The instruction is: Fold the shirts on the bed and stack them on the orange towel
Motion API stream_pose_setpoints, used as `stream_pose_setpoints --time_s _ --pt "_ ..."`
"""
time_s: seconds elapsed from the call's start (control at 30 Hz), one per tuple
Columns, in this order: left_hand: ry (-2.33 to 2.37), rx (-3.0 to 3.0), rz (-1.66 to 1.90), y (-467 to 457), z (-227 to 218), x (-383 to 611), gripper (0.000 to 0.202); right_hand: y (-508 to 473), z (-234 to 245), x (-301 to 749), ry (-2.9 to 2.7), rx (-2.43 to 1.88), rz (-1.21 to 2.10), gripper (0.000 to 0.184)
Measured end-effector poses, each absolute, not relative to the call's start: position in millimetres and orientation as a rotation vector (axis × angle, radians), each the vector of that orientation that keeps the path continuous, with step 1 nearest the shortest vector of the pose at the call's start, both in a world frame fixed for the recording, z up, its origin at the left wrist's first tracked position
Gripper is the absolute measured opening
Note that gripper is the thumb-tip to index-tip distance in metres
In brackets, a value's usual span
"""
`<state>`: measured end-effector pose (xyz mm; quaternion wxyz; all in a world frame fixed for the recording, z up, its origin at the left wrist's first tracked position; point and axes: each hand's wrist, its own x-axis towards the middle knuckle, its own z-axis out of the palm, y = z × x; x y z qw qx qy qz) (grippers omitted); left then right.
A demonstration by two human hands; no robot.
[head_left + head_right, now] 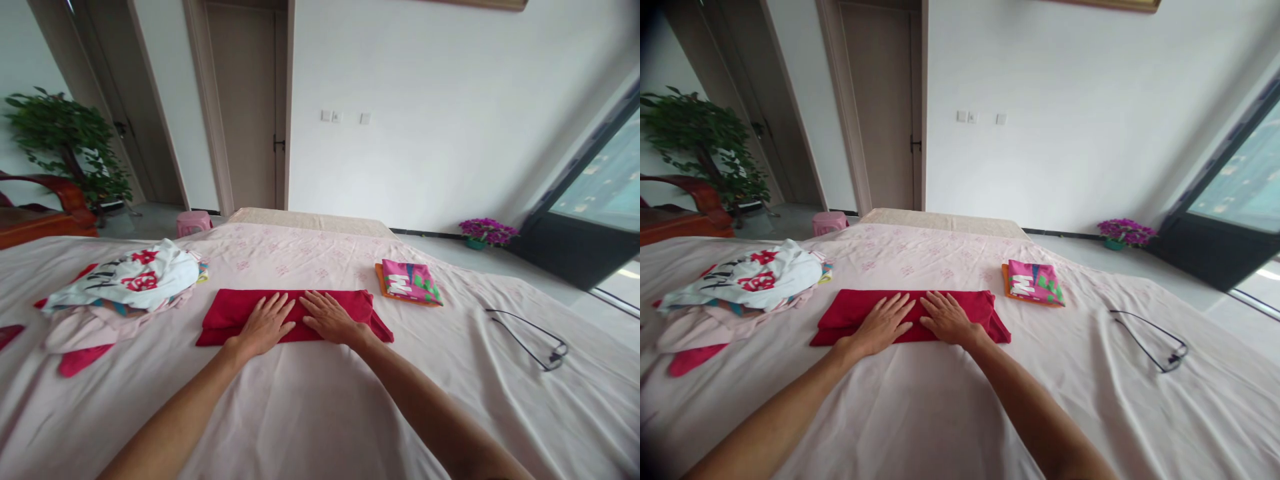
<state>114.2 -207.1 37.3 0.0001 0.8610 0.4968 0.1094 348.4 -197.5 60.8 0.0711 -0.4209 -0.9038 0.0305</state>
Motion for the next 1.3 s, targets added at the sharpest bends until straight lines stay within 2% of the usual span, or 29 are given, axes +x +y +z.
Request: stream_pose_setpoints --time_s 0.13,0.43,0.57,0.73,0.9,1.1,1.3 --pt "1.592 2.73 0.345 -213.2 27.1 110.7 0.062 -196.6 45.7 357.5 -2.71 -1.245 0.041 0.061" --pt "1.567 2.605 0.378 -225.9 37.0 108.3 0.06 -184.7 35.3 404.2 -2.66 -1.386 -0.122 0.057" --pt "1.535 2.406 0.659 -221.4 41.2 85.5 0.057 -184.1 27.8 420.5 -2.616 -1.434 -0.211 0.057" --pt "1.898 2.112 0.979 -216.8 38.2 32.4 0.039 -183.4 22.9 423.0 -2.571 -1.467 -0.232 0.059" --pt "2.378 2.11 0.706 -227.5 34.5 -0.4 0.025 -184.6 23.4 421.9 -2.537 -1.495 -0.216 0.058" --pt "2.582 1.989 0.329 -241.6 49.5 0.1 0.051 -188.4 30.1 421.5 -2.492 -1.555 -0.11 0.058" --pt "2.448 1.878 0.302 -236.2 54.1 -10.4 0.054 -189.2 34.6 419.9 -2.477 -1.558 -0.024 0.058"
